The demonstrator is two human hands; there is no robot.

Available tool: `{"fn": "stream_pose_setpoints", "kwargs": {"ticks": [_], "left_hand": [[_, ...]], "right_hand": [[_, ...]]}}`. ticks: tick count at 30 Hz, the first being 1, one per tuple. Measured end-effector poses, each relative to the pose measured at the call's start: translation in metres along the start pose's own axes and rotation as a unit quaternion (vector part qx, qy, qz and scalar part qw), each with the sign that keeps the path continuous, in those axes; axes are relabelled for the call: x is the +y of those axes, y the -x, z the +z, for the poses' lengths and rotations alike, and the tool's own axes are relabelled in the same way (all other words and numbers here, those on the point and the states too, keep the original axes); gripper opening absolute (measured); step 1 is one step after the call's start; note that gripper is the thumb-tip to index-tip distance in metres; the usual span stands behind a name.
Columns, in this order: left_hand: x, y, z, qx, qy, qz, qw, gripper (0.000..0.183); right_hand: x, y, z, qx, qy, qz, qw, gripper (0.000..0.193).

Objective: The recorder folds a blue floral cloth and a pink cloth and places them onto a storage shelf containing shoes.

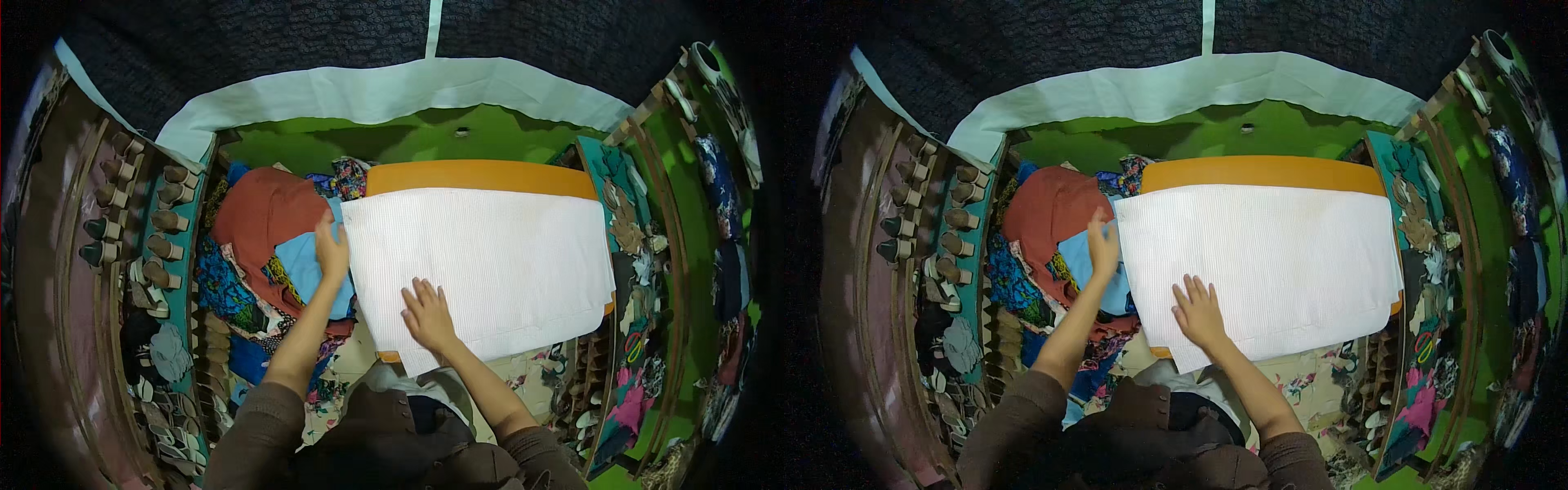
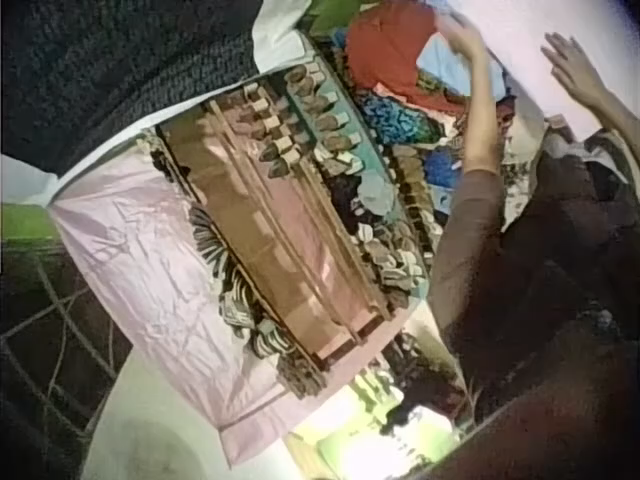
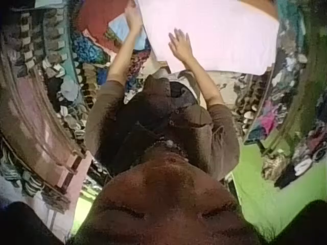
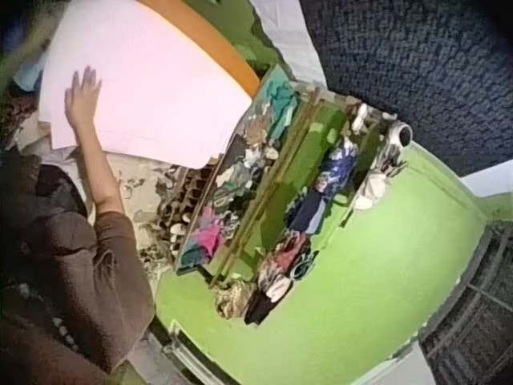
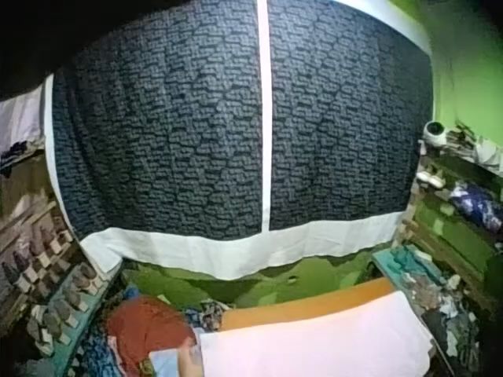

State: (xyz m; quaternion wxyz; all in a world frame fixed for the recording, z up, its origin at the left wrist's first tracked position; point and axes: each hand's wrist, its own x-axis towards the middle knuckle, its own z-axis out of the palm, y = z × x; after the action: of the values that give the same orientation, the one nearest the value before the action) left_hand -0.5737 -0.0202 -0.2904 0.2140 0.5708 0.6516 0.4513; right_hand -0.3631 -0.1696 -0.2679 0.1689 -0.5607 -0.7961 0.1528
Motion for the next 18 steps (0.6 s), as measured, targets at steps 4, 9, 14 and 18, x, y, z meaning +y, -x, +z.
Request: {"fn": "stream_pose_setpoints", "kwargs": {"ticks": [4, 9, 14, 18], "left_hand": [[0.048, 0.087, 0.011, -0.291, -0.153, 0.250, 0.911, 0.050], [0.033, 0.112, 0.019, -0.268, -0.273, 0.305, 0.872, 0.051], [0.026, 0.090, 0.018, -0.241, -0.293, 0.261, 0.888, 0.052], [0.023, 0.083, 0.021, -0.242, -0.314, 0.276, 0.876, 0.051]], "right_hand": [[0.005, 0.023, 0.011, -0.033, 0.041, -0.033, 0.998, 0.045], [0.024, 0.032, 0.001, -0.003, 0.041, 0.080, 0.996, 0.044], [0.067, 0.052, -0.015, 0.074, 0.118, 0.248, 0.959, 0.047], [0.076, 0.064, -0.017, 0.079, 0.142, 0.313, 0.936, 0.048]]}}
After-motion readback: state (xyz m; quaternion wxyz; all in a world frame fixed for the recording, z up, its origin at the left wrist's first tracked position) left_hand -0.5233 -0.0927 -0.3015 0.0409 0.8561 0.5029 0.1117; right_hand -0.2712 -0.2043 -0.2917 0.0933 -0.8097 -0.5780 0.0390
